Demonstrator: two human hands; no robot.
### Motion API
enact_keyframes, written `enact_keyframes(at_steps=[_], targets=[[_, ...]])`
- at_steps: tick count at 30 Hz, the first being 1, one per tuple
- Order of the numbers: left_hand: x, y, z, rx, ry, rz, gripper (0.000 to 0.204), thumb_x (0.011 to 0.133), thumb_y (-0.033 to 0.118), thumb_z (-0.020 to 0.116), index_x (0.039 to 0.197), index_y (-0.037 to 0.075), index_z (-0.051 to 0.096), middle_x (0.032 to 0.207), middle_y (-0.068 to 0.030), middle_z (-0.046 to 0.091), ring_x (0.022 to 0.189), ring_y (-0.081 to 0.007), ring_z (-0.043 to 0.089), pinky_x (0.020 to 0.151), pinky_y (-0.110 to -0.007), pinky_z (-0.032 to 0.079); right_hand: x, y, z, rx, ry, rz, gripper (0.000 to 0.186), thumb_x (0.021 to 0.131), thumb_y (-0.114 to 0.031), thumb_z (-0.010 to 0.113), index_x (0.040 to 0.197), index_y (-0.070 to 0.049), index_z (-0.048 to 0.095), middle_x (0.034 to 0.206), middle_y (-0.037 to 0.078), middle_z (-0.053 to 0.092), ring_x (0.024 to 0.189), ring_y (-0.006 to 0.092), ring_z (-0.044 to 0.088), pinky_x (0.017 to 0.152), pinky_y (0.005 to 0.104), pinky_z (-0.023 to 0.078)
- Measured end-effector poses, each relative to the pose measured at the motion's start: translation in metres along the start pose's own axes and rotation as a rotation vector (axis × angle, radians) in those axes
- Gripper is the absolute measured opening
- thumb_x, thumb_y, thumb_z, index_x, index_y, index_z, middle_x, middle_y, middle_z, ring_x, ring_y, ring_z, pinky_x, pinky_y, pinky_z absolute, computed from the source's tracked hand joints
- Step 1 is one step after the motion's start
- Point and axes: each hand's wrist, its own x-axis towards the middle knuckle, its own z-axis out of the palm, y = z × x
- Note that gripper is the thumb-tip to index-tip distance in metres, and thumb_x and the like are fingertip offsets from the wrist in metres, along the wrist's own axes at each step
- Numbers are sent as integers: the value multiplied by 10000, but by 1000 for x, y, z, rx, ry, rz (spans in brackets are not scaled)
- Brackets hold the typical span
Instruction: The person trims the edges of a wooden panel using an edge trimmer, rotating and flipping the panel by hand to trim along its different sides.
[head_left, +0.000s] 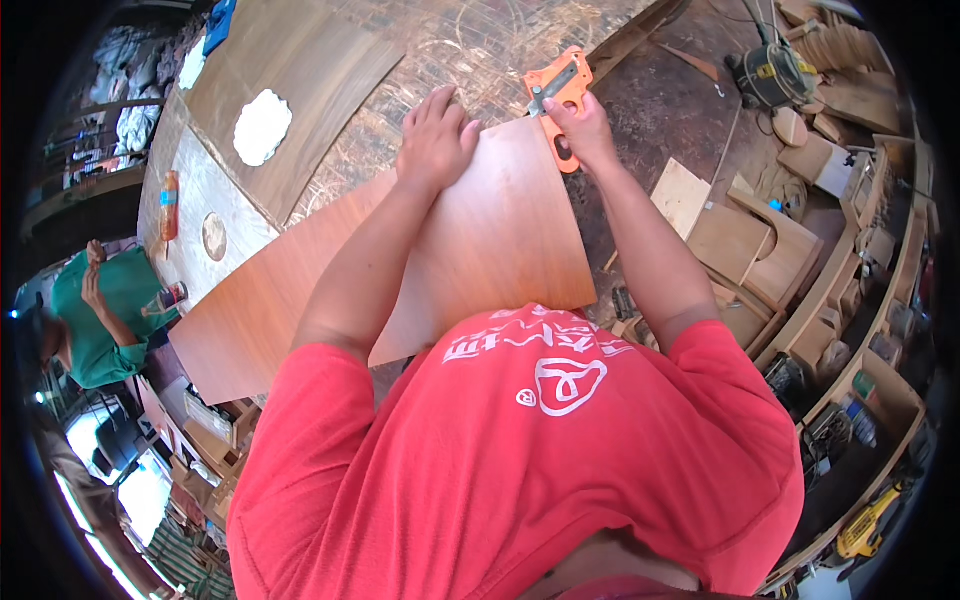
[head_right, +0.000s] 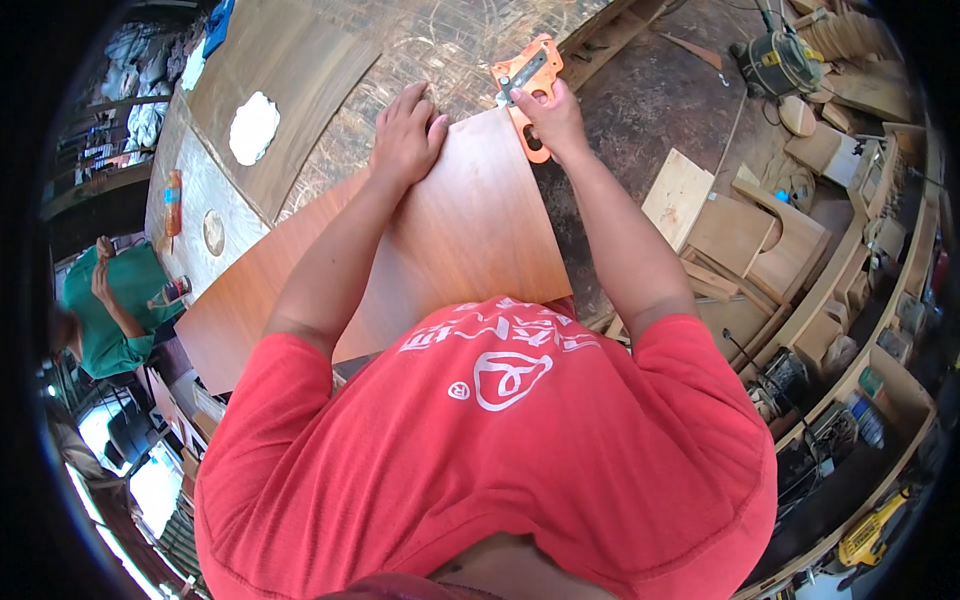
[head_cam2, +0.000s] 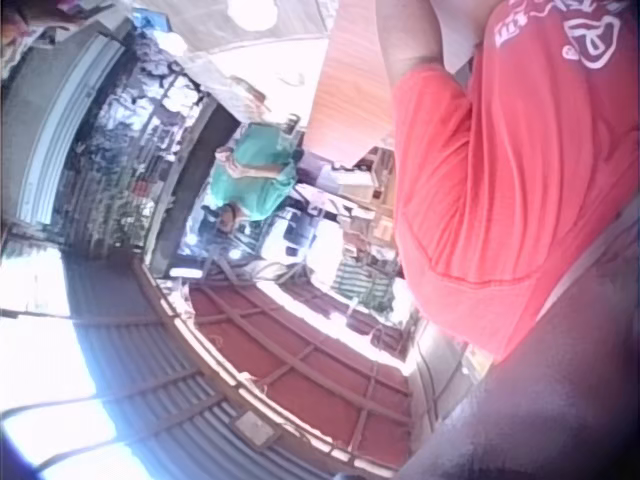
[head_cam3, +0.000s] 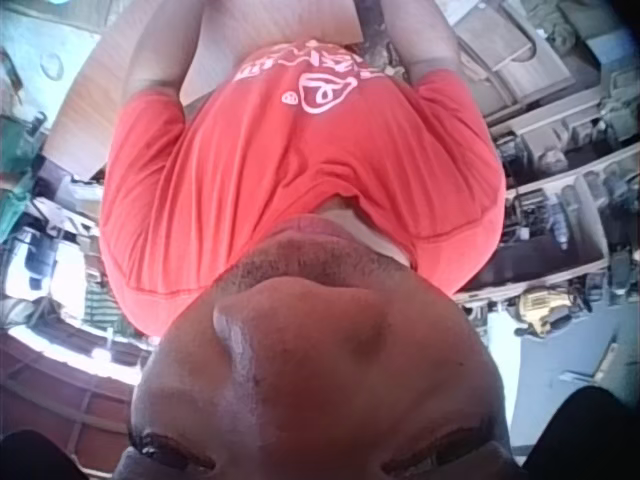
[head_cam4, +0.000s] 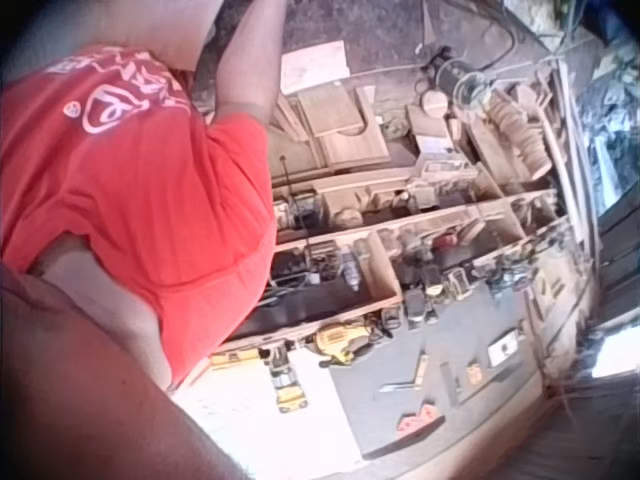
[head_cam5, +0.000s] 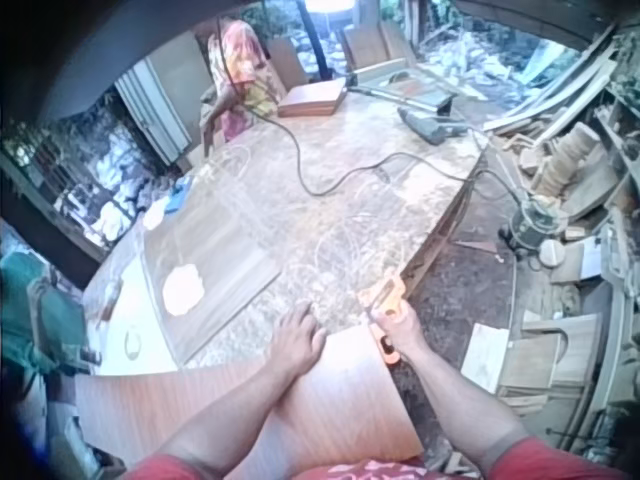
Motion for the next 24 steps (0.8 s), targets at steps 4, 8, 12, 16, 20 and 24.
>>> enact_keyframes(at_steps=[4,8,12,16,20,24], targets=[[0,0,-1,-2,-1,-8,287,923,327,514,1022,70,593,1443,-134,413,1380,-264,325,1122,-453,231,1,2,0,-11,9,-9,330,842,-223,750,1034,-83,522,805,-35,557,583,23,472,424,193,367],[0,-1,0,11,10,7,285,924,331,518,1018,73,595,1440,-131,415,1375,-266,332,1119,-452,240,2,4,0,-2,0,-13,334,839,-227,751,1028,-78,519,813,-31,565,587,24,475,420,194,366],[1,-1,0,10,13,19,287,928,338,517,1009,76,601,1434,-133,422,1369,-270,342,1113,-453,250,0,1,0,-7,19,7,257,861,-148,719,967,-94,492,765,-54,432,562,29,455,393,195,353],[1,-3,2,19,26,18,284,929,338,515,997,77,604,1428,-138,428,1365,-275,348,1110,-452,255,-4,0,1,-5,21,10,254,863,-143,715,959,-99,485,768,-56,421,563,28,450,393,195,353],[1,-3,2,19,20,20,281,928,337,516,988,77,602,1424,-140,432,1362,-279,352,1108,-451,258,-9,2,-3,-50,33,42,254,862,-144,715,958,-101,485,771,-57,416,566,27,445,395,194,354],[0,-3,2,11,21,23,283,929,338,514,992,76,603,1422,-139,434,1362,-278,351,1109,-449,258,-13,7,-6,-52,35,17,259,861,-154,718,946,-101,479,775,-51,421,569,29,443,398,195,357]])
